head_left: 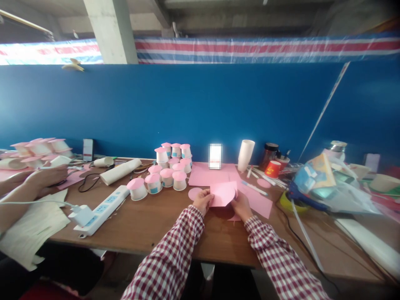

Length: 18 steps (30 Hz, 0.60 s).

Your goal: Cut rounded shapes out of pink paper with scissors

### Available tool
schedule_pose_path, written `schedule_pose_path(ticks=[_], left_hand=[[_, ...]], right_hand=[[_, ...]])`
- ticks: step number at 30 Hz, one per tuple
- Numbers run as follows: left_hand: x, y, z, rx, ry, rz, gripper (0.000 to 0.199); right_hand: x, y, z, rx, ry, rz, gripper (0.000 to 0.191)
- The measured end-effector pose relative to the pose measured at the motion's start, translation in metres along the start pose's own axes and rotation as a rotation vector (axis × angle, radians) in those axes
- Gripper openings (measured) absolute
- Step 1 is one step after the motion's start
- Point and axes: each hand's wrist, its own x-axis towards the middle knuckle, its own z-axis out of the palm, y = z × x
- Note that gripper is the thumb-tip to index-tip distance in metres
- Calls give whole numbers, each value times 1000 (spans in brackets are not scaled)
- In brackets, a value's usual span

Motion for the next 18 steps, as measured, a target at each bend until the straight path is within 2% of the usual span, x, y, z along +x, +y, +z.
schedule_pose_path(ticks=[18], left_hand=[[1, -1, -2, 16, 5, -6, 45]], right_hand=[[0, 3, 1, -6, 0, -17, 14]])
